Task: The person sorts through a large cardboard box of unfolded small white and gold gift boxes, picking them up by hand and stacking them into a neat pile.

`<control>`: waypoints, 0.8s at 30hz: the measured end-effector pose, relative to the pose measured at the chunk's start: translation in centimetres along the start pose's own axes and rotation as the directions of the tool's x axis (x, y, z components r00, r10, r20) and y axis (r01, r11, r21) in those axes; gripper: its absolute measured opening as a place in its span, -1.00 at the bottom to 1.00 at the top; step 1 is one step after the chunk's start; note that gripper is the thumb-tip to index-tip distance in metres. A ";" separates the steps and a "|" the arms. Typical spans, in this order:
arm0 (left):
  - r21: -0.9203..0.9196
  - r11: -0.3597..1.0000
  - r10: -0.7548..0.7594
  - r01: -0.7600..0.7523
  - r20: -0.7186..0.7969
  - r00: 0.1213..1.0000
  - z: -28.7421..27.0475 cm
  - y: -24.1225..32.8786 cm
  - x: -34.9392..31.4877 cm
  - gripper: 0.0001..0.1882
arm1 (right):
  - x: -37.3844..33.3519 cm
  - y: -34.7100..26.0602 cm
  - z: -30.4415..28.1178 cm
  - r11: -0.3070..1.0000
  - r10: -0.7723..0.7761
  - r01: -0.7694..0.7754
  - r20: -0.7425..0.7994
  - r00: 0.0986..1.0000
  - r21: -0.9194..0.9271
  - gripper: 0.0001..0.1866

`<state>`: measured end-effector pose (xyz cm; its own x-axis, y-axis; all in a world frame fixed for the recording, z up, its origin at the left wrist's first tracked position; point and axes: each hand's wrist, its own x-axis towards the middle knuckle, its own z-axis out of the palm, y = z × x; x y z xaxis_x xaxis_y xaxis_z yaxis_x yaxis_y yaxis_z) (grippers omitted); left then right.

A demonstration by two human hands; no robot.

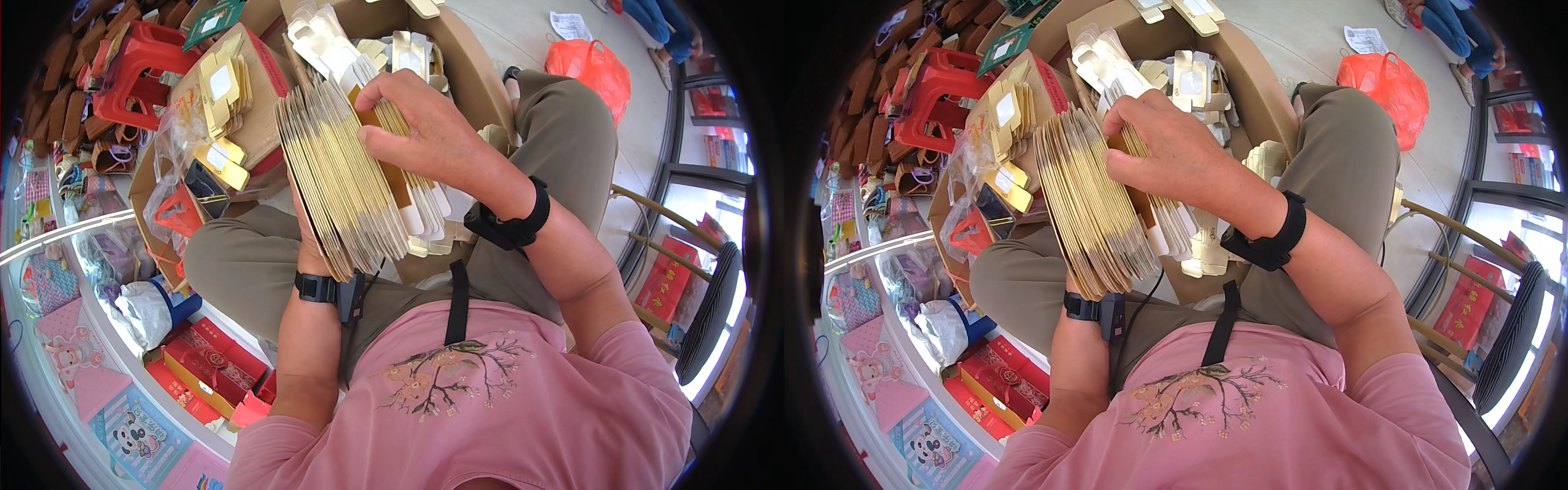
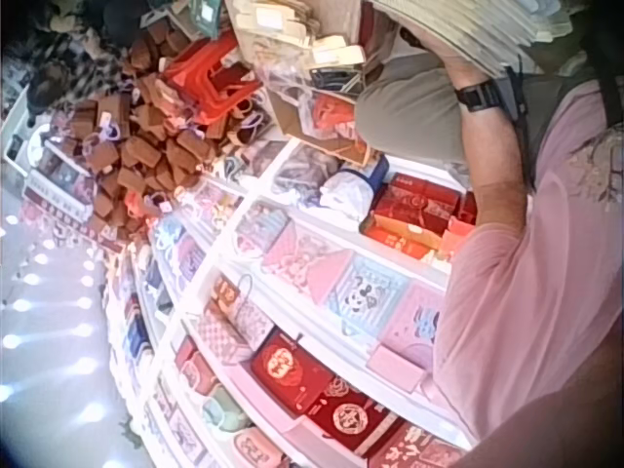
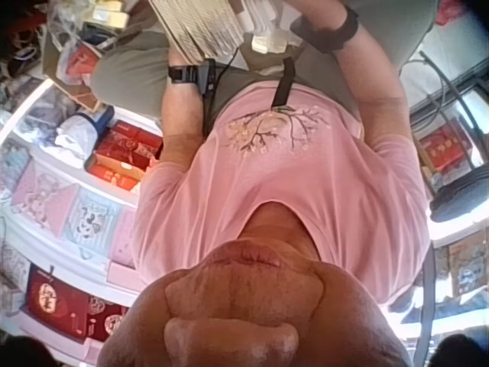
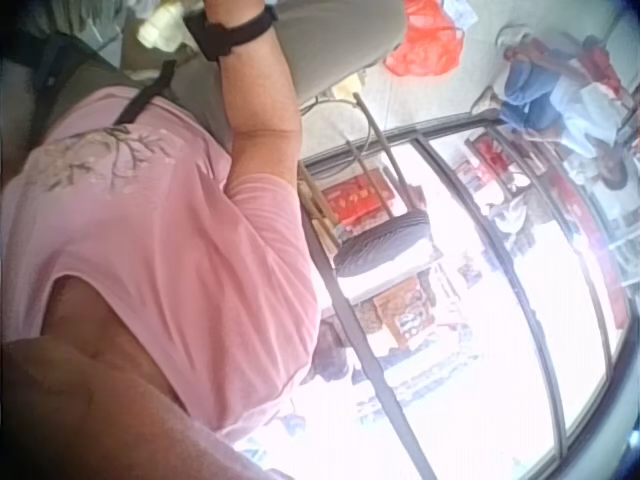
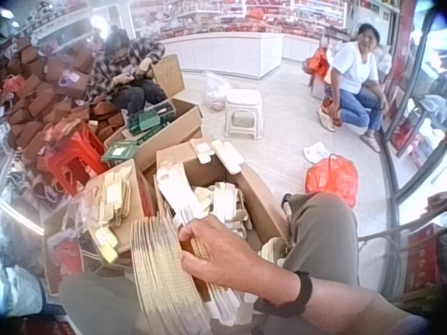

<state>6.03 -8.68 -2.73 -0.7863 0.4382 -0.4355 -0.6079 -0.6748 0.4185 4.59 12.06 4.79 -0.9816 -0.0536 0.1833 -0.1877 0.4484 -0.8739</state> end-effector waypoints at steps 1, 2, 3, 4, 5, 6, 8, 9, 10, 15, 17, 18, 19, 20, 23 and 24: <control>0.004 1.000 -0.001 0.001 0.037 0.999 -0.2 0.1 0.1 -0.33 | 0.0 0.0 0.1 1.000 -0.009 0.009 -0.013 1.000 0.002 -0.68; 0.009 1.000 -0.002 0.001 0.073 0.997 -0.3 0.1 0.1 -0.33 | 0.0 0.0 0.1 1.000 -0.018 0.018 -0.027 0.999 0.004 -0.67; 0.003 1.000 0.002 -0.002 0.085 0.996 -0.3 0.1 0.2 -0.33 | 0.0 0.0 0.1 1.000 -0.018 0.018 -0.026 0.999 0.004 -0.67; 0.000 1.000 0.004 -0.005 0.090 0.996 -0.3 0.1 0.1 -0.33 | 0.0 -0.1 0.0 1.000 -0.005 0.005 -0.011 1.000 -0.002 -0.68; 0.000 1.000 0.008 -0.008 0.091 0.996 -0.3 0.1 0.1 -0.33 | 0.0 -0.2 0.0 1.000 0.009 -0.009 0.005 1.000 -0.009 -0.68; -0.001 1.000 0.007 -0.007 0.092 0.996 -0.3 0.1 0.1 -0.33 | 0.0 -0.3 0.0 1.000 0.009 -0.009 0.005 1.000 -0.010 -0.68; -0.004 1.000 0.011 -0.010 0.091 0.996 -0.2 0.1 0.1 -0.33 | 0.0 -0.3 0.0 1.000 0.021 -0.021 0.010 1.000 -0.011 -0.68; -0.005 1.000 0.012 -0.011 0.091 0.996 -0.2 0.1 0.1 -0.33 | 0.0 -0.3 0.0 1.000 0.021 -0.021 0.010 1.000 -0.011 -0.68; -0.003 1.000 0.015 -0.015 0.091 0.996 -0.2 0.1 0.0 -0.33 | 0.0 -0.3 0.0 1.000 0.012 -0.012 0.005 1.000 -0.007 -0.68; 0.012 1.000 0.023 -0.024 0.090 0.996 -0.3 0.2 -0.1 -0.33 | 0.0 -0.3 0.1 1.000 -0.003 0.003 -0.001 1.000 -0.013 -0.68; 0.023 0.999 0.032 -0.034 0.093 0.995 -0.2 0.1 -0.3 -0.32 | -0.1 -0.5 0.1 0.999 0.004 -0.005 -0.018 1.000 -0.035 -0.66; 0.023 0.999 0.032 -0.034 0.092 0.995 -0.1 0.1 -0.3 -0.32 | 0.0 -0.6 0.1 0.999 0.004 -0.005 -0.018 1.000 -0.034 -0.66; -0.017 1.000 0.013 -0.011 0.094 0.996 0.1 0.1 -0.3 -0.32 | 0.0 -0.6 0.1 1.000 0.008 -0.009 -0.014 1.000 -0.028 -0.64; -0.057 0.998 -0.006 0.012 0.096 0.995 0.2 0.0 -0.4 -0.31 | 0.0 -0.7 0.1 1.000 0.013 -0.013 -0.011 1.000 -0.022 -0.62; -0.054 0.999 0.006 -0.002 0.085 0.996 0.4 -0.3 -0.3 -0.30 | 0.0 -0.2 0.3 0.998 -0.062 0.061 -0.035 0.997 -0.028 -0.60; -0.054 0.999 0.006 -0.001 0.085 0.996 0.4 -0.2 -0.3 -0.30 | -0.1 -0.1 0.4 0.998 -0.061 0.060 -0.035 0.997 -0.027 -0.60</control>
<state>6.36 -8.44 -2.34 -0.7965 0.4832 -0.3635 -0.5999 -0.7063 0.3758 4.66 11.69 4.74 -0.9664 -0.0496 0.2523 -0.2456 0.4684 -0.8487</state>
